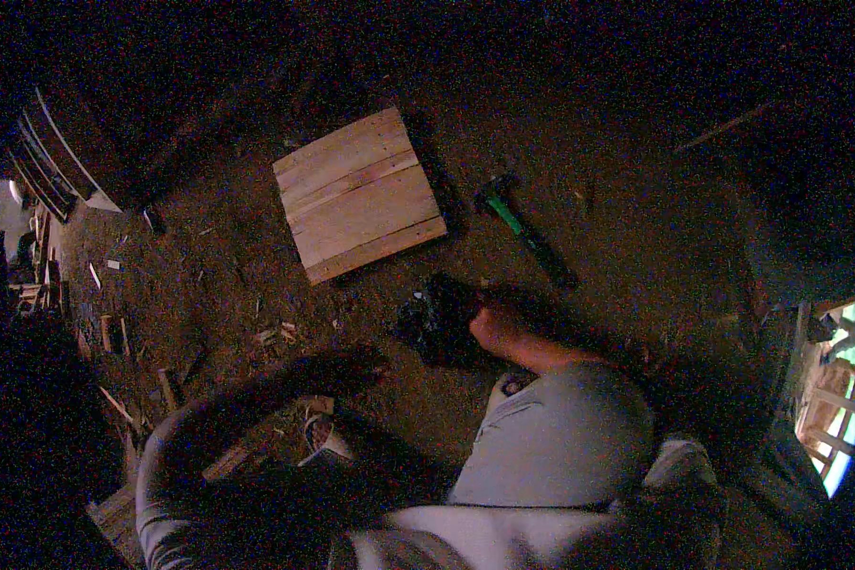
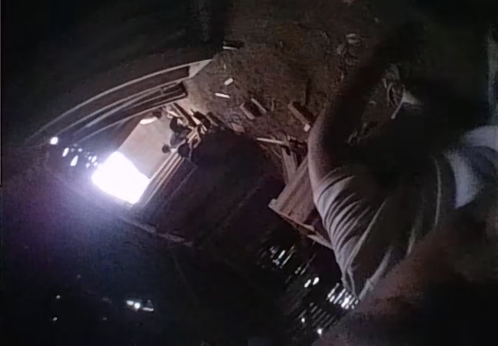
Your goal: The person hammers nails into a small wooden board placed on the floor. They repeatedly pick up nails from a black bag, position them on the board, and strike them with a hammer. The person occasionally flips the board over to continue hammering on the other side.
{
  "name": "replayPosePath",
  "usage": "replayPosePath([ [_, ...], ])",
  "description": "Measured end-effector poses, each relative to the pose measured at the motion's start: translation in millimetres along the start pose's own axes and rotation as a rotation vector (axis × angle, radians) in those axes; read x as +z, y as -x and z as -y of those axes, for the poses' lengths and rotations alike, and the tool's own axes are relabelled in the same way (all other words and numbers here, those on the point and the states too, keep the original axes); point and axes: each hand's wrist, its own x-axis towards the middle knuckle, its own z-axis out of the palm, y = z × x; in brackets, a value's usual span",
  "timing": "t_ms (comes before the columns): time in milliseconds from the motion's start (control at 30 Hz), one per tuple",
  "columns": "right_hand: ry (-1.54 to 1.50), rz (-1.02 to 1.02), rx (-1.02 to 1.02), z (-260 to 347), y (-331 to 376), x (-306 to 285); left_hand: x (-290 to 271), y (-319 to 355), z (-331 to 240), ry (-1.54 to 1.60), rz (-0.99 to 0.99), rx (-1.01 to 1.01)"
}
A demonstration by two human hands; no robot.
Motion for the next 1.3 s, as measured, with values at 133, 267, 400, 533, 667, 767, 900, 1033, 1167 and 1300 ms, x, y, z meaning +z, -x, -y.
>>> replayPosePath([
  [133,0.012,0.005,-0.132,-14.7,6.5,0.0,9.7,-21.9,-11.3,-0.258,-0.221,0.225],
  [267,-0.047,-0.04,-0.05,-11.1,6.1,-7.5,0.7,-18.1,-43.7,-0.245,-0.122,0.089],
  [400,-0.185,-0.119,0.17,1.1,7.0,-19.4,16.5,-28.5,-33.6,-0.252,-0.145,0.189],
  [533,-0.316,-0.247,0.157,-0.1,7.3,-21.5,15.1,-34.3,-54.8,-0.239,-0.046,0.154],
  [667,-0.432,-0.664,0.114,-6.5,5.2,-8.5,3.3,-12.6,-94.8,-0.137,-0.256,0.22],
  [767,-0.899,-0.236,0.28,-3.6,1.1,-75.3,0.8,-29.7,-101.3,0.03,-0.213,0.175],
  [900,-1.552,-0.153,0.387,8.4,-7.7,-159.2,25.9,-84.1,-104.5,0.683,-0.725,0.337],
  [1033,-1.934,-0.193,0.408,8.8,-7.5,-159.8,7.7,-103.1,-123.5,0.851,-0.871,0.296],
  [1167,-1.942,-0.225,0.389,3.3,-9.9,-152.0,-4.6,-116.8,-129.6,1.175,-1.028,0.281],
  [1300,-2.019,-0.172,0.4,8.0,-13.2,-151.5,-11.7,-109.1,-133.5,0.96,-1.085,0.271],
])
